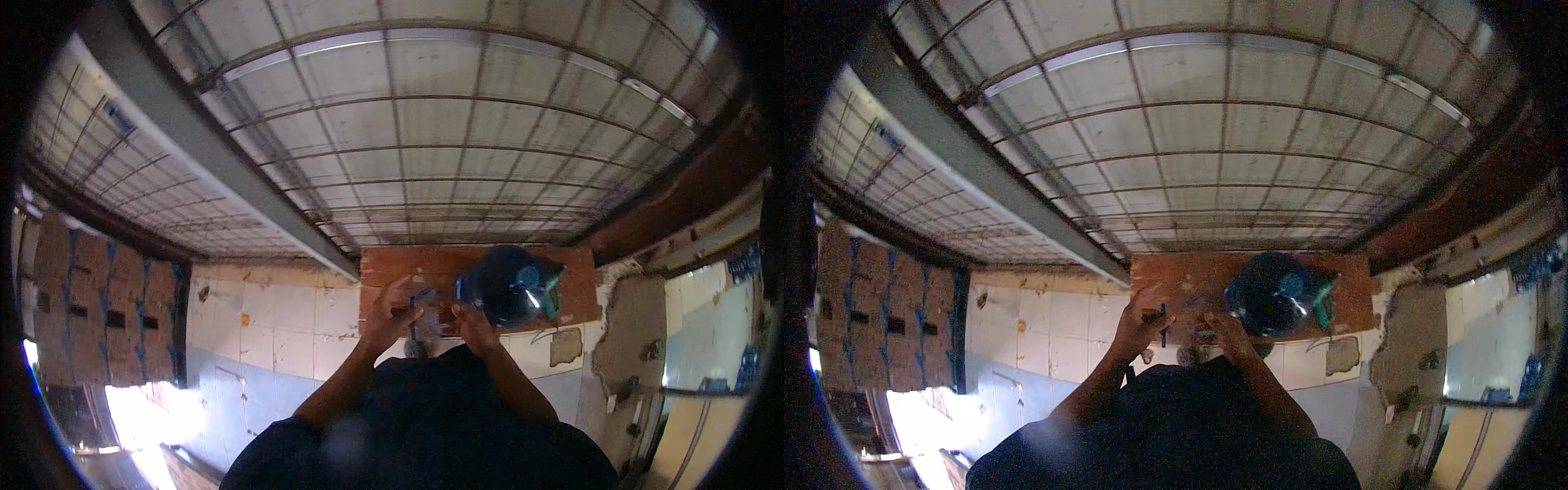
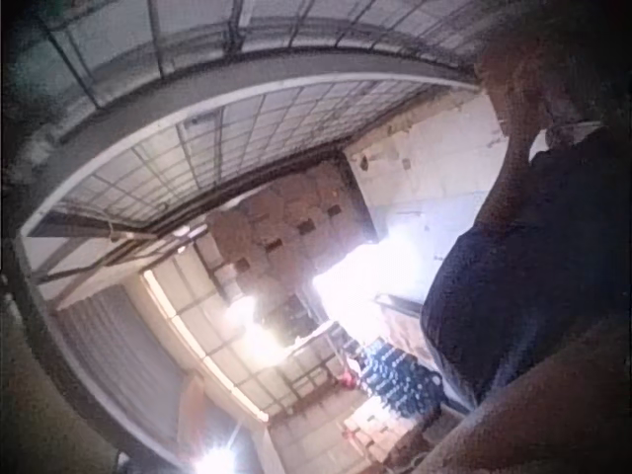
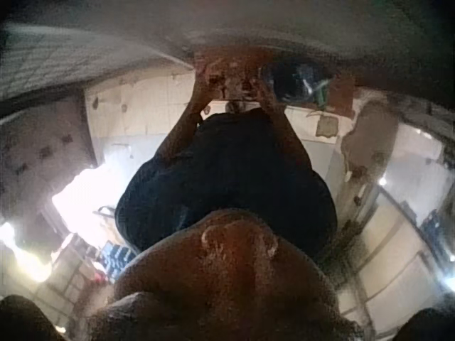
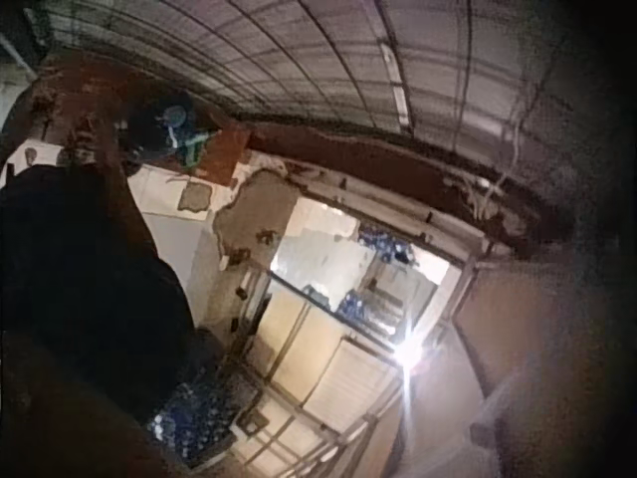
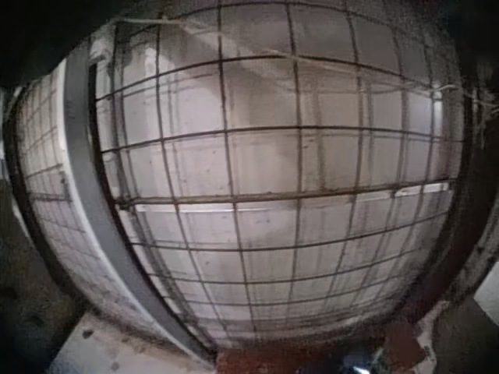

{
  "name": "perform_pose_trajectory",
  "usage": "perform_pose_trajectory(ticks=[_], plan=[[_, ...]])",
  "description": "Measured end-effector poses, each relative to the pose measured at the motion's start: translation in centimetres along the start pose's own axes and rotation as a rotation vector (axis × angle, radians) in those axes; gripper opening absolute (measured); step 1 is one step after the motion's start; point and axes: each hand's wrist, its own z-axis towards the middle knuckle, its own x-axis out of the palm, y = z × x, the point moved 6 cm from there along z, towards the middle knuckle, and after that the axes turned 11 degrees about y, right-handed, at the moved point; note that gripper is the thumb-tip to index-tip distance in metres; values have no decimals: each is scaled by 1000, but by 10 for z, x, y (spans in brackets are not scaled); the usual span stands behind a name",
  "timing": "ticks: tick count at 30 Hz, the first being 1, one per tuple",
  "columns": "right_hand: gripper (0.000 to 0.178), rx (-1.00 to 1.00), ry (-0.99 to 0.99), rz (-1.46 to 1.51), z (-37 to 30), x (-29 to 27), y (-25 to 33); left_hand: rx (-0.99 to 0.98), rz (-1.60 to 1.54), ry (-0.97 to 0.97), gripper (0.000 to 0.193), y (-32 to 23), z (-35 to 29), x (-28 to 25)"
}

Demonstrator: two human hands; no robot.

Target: The person repeatedly picks up large blue water jugs, places them on a wooden table, and uses a green handheld sealing tool to press down on the caps. The person then carries the sealed jugs to a storage area and stacks them with other jugs before returning to repeat the process.

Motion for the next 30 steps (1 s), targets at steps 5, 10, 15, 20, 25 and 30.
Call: perform_pose_trajectory(ticks=[5, 10, 15, 20, 25, 30], plan=[[21, -212, -98, -459, -65, 13, 105, 348, 279, 159, 68, -55, 36, 65], [18, -339, -311, -213, -110, -19, 124, 16, -186, 475, 39, -15, 71, 109], [19, -397, -352, -150, -126, -61, 126, 126, 30, 416, 18, -63, 61, 157], [19, -417, -381, -255, -141, -85, 163, 120, 28, 311, 19, -67, 74, 193], [14, -446, -297, -347, -141, -131, 184, 194, 177, 158, 19, -70, 77, 218], [14, -461, -147, -415, -132, -173, 191, 185, 117, 45, 18, -87, 70, 247]])
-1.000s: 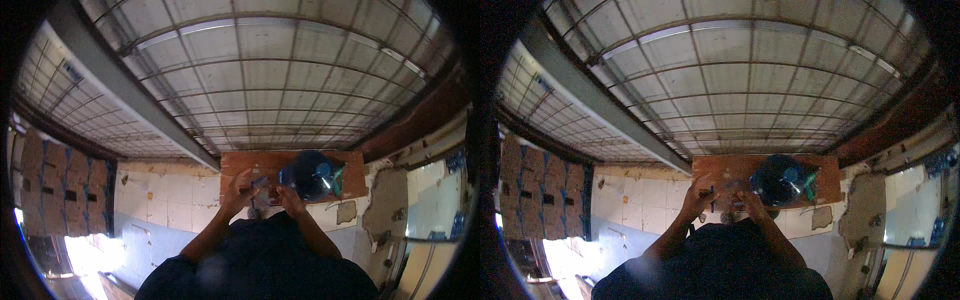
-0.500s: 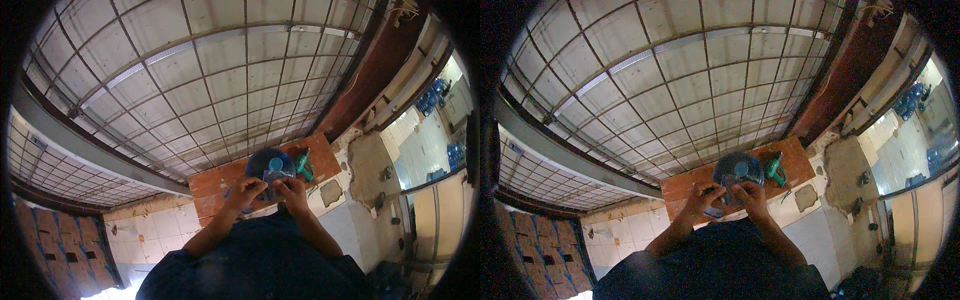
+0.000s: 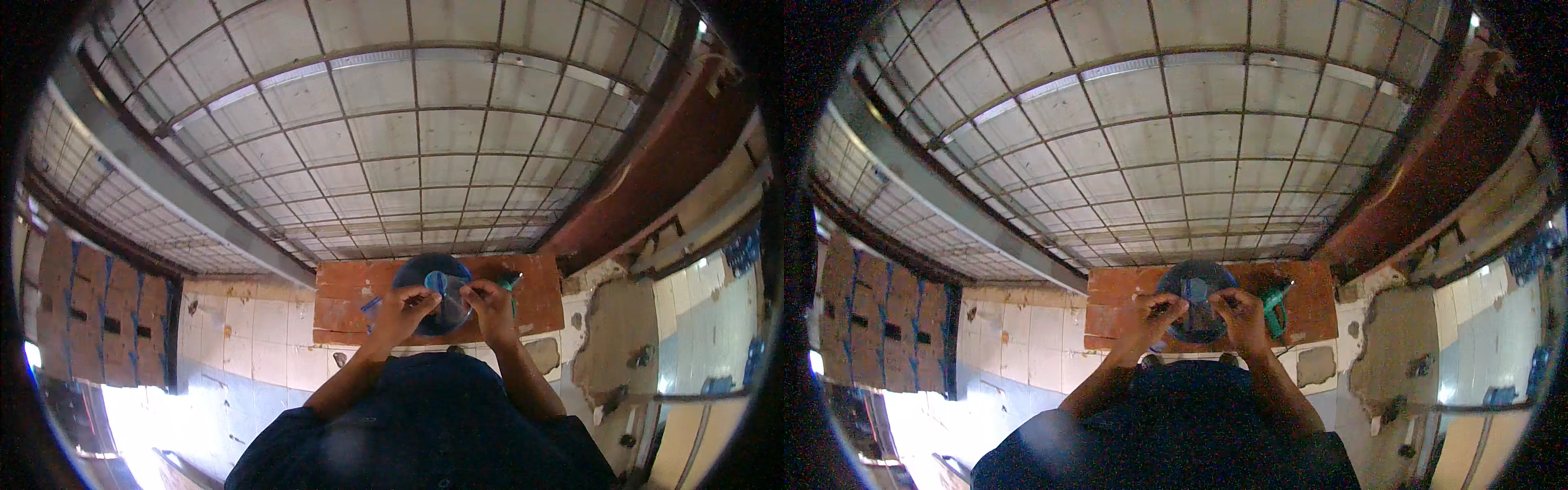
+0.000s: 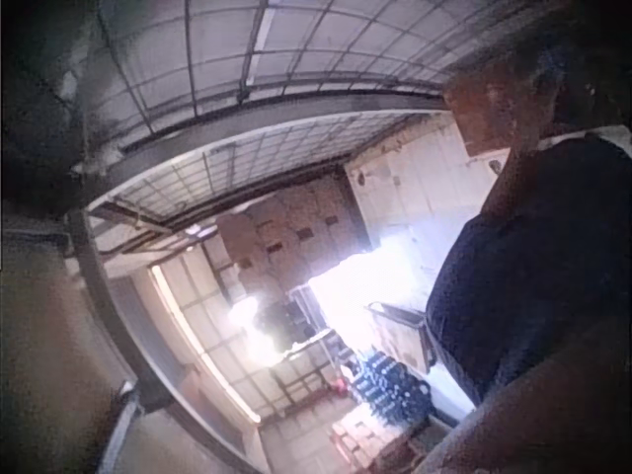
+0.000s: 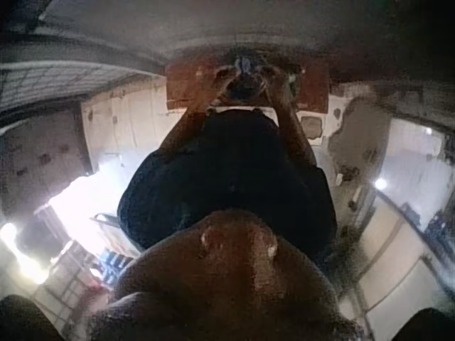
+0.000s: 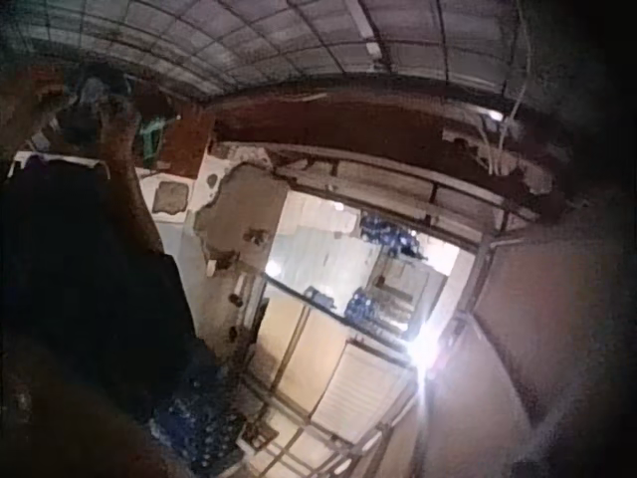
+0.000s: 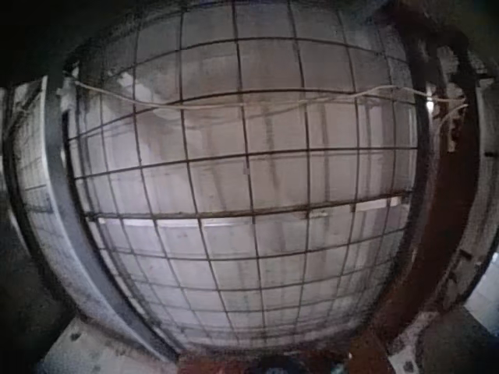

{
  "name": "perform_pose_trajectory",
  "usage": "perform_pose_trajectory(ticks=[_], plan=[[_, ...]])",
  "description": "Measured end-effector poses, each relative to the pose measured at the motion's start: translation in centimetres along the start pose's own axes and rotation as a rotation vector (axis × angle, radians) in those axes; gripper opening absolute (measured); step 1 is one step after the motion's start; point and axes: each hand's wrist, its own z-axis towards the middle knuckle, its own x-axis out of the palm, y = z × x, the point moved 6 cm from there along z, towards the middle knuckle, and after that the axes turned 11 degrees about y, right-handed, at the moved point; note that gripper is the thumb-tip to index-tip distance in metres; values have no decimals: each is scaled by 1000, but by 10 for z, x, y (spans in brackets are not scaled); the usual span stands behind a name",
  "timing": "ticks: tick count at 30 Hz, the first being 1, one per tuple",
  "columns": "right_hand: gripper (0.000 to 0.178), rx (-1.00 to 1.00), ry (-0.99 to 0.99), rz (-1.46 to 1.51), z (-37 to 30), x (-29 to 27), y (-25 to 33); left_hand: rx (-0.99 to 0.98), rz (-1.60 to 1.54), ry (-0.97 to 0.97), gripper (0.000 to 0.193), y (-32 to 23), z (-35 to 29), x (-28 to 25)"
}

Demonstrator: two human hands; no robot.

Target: The person repeatedly picks up large blue water jugs, places them on a wooden table, and uses a green handheld sealing tool to press down on the caps. The person then carries the sealed jugs to a storage area and stacks them with other jugs before returning to repeat the process.

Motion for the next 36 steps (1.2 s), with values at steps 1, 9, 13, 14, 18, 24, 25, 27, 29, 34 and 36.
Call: perform_pose_trajectory(ticks=[1, 9, 13, 14, 18, 24, 25, 27, 29, 34, 36], plan=[[14, 1, 42, -11, 2, -4, 0, -6, 3, -9, 17, -6, -2, 5], [14, -53, 172, 109, 16, -18, 1, 52, -212, -226, 10, 19, -11, 42], [15, 10, 363, 487, 25, -12, 4, 81, -258, -280, 11, 21, -26, 46], [15, 35, 412, 557, 27, -8, 9, 97, -291, -296, 13, 21, -30, 44], [19, 53, 427, 76, 27, -2, 9, 91, -296, -312, 16, 8, -38, 40], [20, -145, 314, -184, 26, 16, 6, 32, -174, -387, 18, 9, -37, 25], [19, -152, 263, -204, 24, 19, 8, 51, -120, -408, 17, 9, -36, 22], [17, -141, 200, -182, 22, 24, 13, 94, -9, -446, 14, 7, -35, 13], [15, -105, 174, -98, 19, 30, 17, 63, 46, -398, 13, 14, -29, 3], [15, -17, 183, 620, 23, 38, 2, 118, 34, -250, 15, 12, -26, -21], [16, 14, 204, 614, 20, 40, 6, 109, 115, -201, 14, 8, -23, -31]])
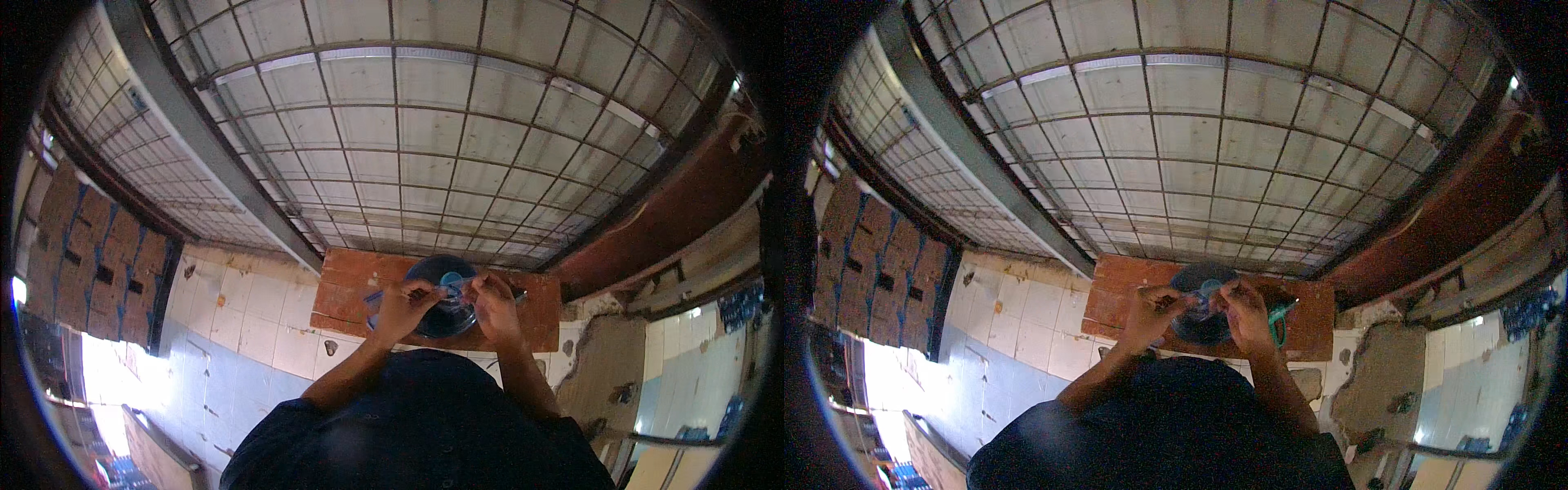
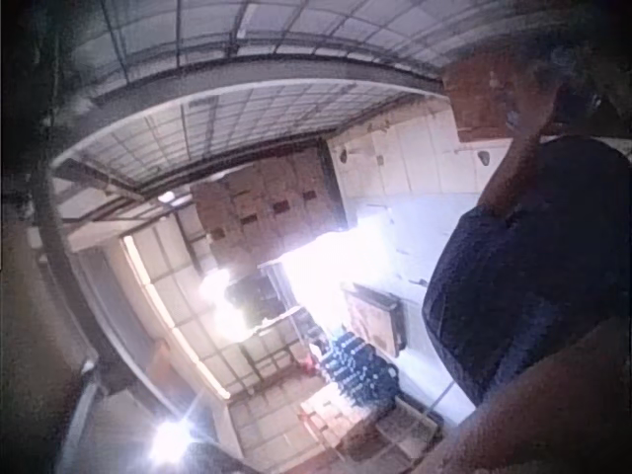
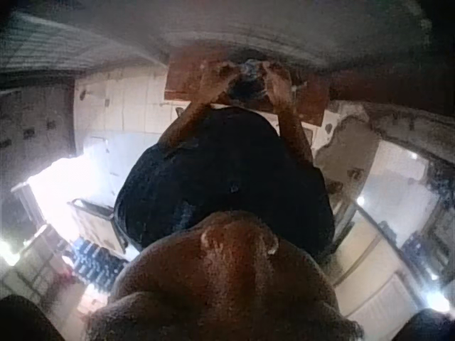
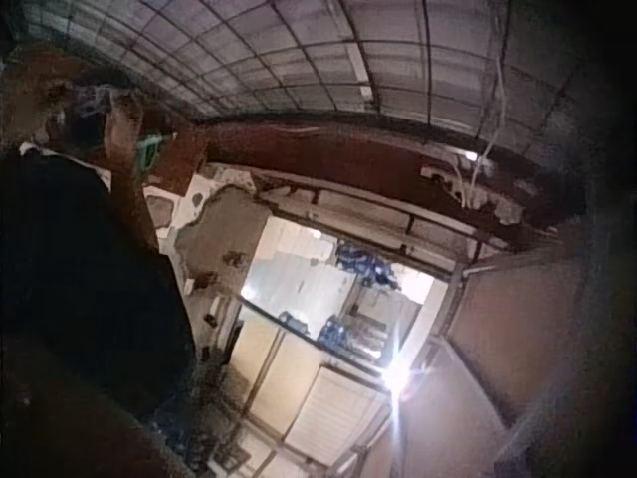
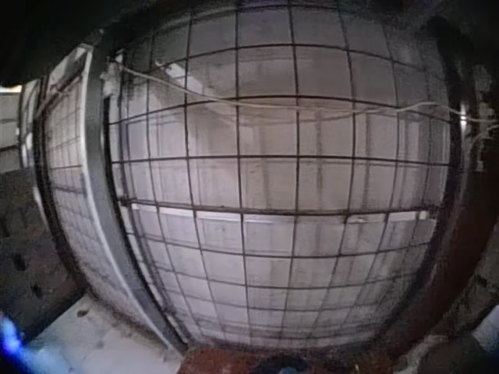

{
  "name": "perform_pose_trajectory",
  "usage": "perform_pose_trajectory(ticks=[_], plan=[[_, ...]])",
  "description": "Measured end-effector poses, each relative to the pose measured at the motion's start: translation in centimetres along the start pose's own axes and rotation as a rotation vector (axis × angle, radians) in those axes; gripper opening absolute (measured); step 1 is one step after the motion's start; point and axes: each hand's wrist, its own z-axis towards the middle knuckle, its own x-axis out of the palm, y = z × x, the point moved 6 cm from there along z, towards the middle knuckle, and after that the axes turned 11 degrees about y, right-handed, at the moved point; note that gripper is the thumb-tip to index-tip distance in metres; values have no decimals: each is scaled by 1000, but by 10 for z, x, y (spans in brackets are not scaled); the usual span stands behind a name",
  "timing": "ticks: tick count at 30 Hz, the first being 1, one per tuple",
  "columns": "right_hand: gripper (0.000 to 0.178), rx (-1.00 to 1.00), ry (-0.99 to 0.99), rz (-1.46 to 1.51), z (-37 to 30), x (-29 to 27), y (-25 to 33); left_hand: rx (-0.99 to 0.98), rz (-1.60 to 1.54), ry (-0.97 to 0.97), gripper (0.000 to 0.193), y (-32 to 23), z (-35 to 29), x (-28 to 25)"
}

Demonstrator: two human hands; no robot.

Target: The person repeatedly picks up large blue water jugs, places them on a wooden table, and uses a green handheld sealing tool to press down on the caps. The person then carries the sealed jugs to a storage area and stacks them with other jugs before returning to repeat the process.

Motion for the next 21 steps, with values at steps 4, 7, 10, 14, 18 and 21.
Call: perform_pose_trajectory(ticks=[4, 7, 10, 14, 18, 21], plan=[[15, 54, 0, -132, -7, 7, -7, 12, 198, 30, 16, -24, -1, -16], [13, 4, -36, -169, -12, 20, -19, 106, 291, 132, 31, -20, -1, -11], [11, -47, -43, 14, -19, 26, -31, 244, 372, 182, 44, -13, -2, -11], [11, -71, -101, 148, -28, 22, -48, 131, -34, 370, 45, 13, 14, -16], [10, -89, 7, 139, -28, 18, -56, -338, -932, 711, 39, 26, 16, 5], [14, -8, 9, 100, -21, 27, -60, -374, -993, 653, 26, 118, 31, 18]])
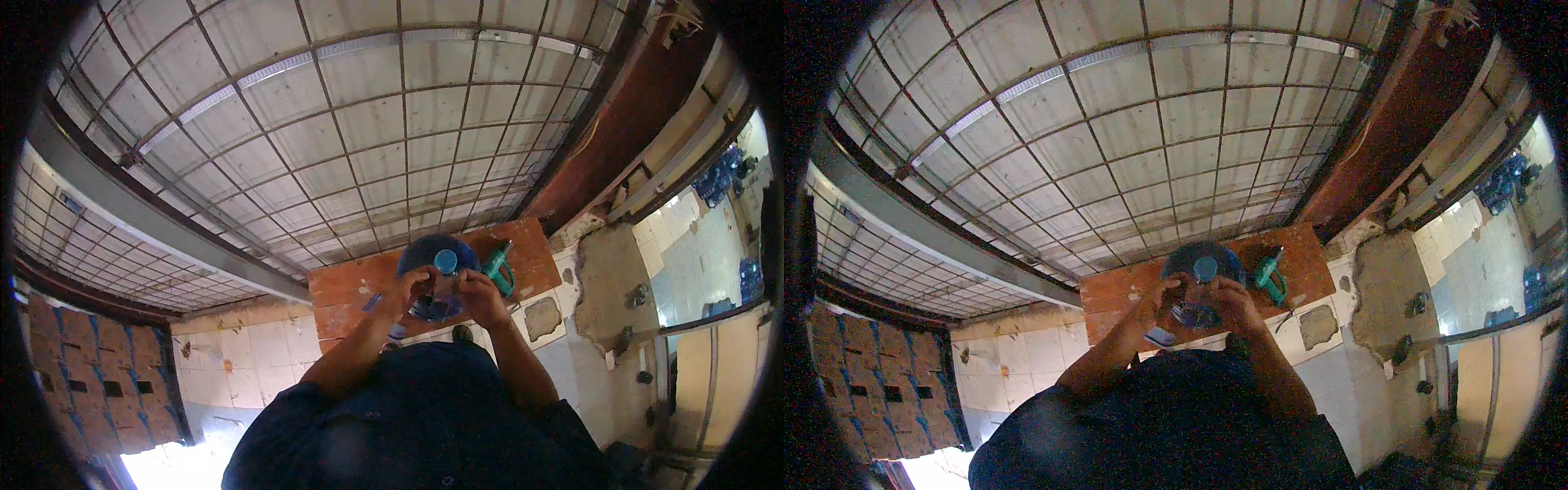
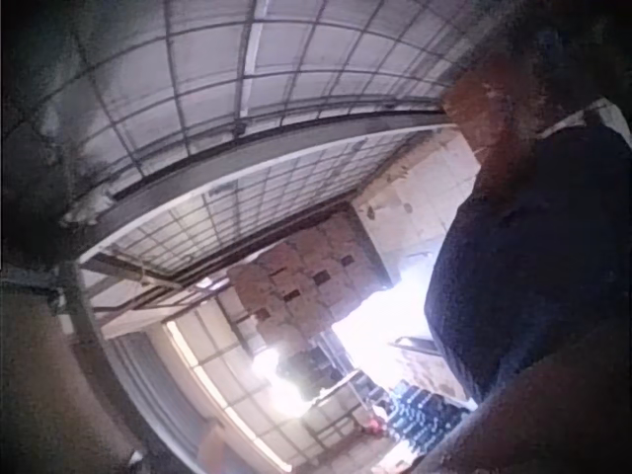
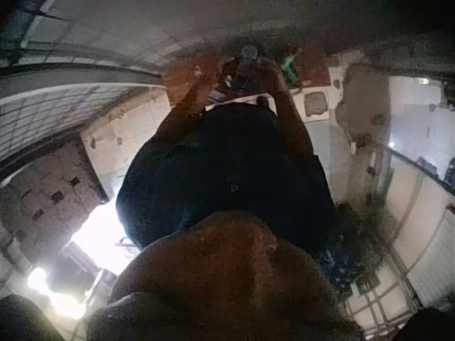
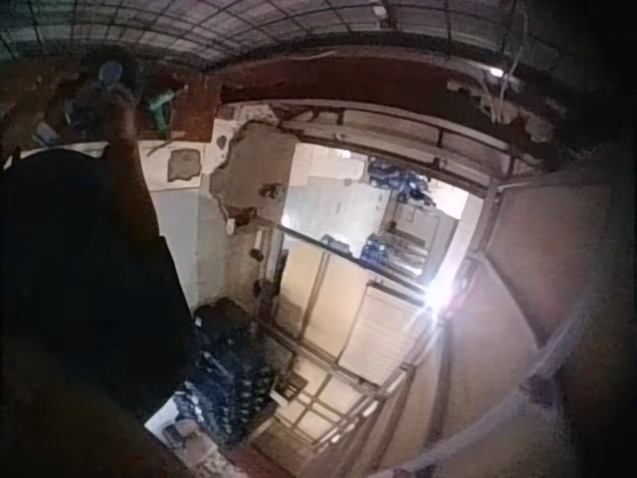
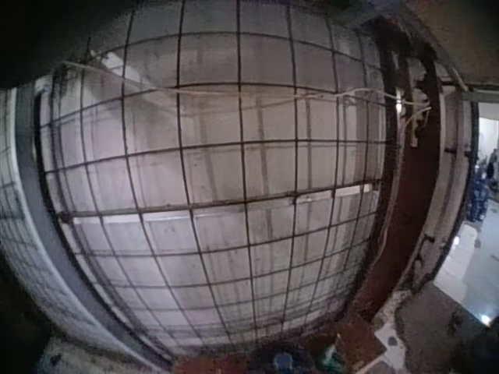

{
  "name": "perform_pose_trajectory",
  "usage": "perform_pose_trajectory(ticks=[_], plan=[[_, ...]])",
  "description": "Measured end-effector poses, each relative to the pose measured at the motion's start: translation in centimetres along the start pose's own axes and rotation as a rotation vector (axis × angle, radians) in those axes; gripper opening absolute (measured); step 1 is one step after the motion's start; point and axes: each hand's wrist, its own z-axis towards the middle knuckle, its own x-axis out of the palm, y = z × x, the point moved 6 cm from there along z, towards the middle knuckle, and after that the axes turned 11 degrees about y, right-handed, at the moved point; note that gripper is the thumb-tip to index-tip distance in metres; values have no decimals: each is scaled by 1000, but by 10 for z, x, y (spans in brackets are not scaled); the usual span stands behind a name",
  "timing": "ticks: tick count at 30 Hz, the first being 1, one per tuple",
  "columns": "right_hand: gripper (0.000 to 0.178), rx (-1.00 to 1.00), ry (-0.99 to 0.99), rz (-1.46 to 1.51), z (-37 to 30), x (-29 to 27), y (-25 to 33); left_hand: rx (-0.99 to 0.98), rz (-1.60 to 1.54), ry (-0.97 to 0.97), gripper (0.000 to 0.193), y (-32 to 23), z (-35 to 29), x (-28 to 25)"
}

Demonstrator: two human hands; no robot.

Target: The person repeatedly picks up large blue water jugs, places them on a wooden table, and uses a green handheld sealing tool to press down on the caps. The person then carries the sealed jugs to a storage area and stacks them with other jugs before returning to repeat the process.

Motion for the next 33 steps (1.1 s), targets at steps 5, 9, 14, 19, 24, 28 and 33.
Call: perform_pose_trajectory(ticks=[5, 9, 14, 19, 24, 28, 33], plan=[[15, 23, -104, -24, -3, -43, -12, -57, 149, 23, 11, 10, 16, 1], [15, 7, -254, -61, 1, -80, -20, 83, 65, 4, 8, 36, 33, -15], [25, -122, -461, -750, 7, -157, -57, 267, 681, -230, 6, 58, 43, -56], [21, 127, -349, -1183, 19, -157, -54, 465, 1128, -488, 12, 55, 38, -40], [29, 69, -246, -1102, 33, -158, -49, 456, 1275, -614, 20, 53, 41, -33], [35, -2, -299, -1150, 48, -186, -72, 308, 1278, -711, 27, 53, 46, -37], [42, 49, -112, -1040, 76, -208, -85, 406, 1157, -719, 30, 52, 48, -25]])
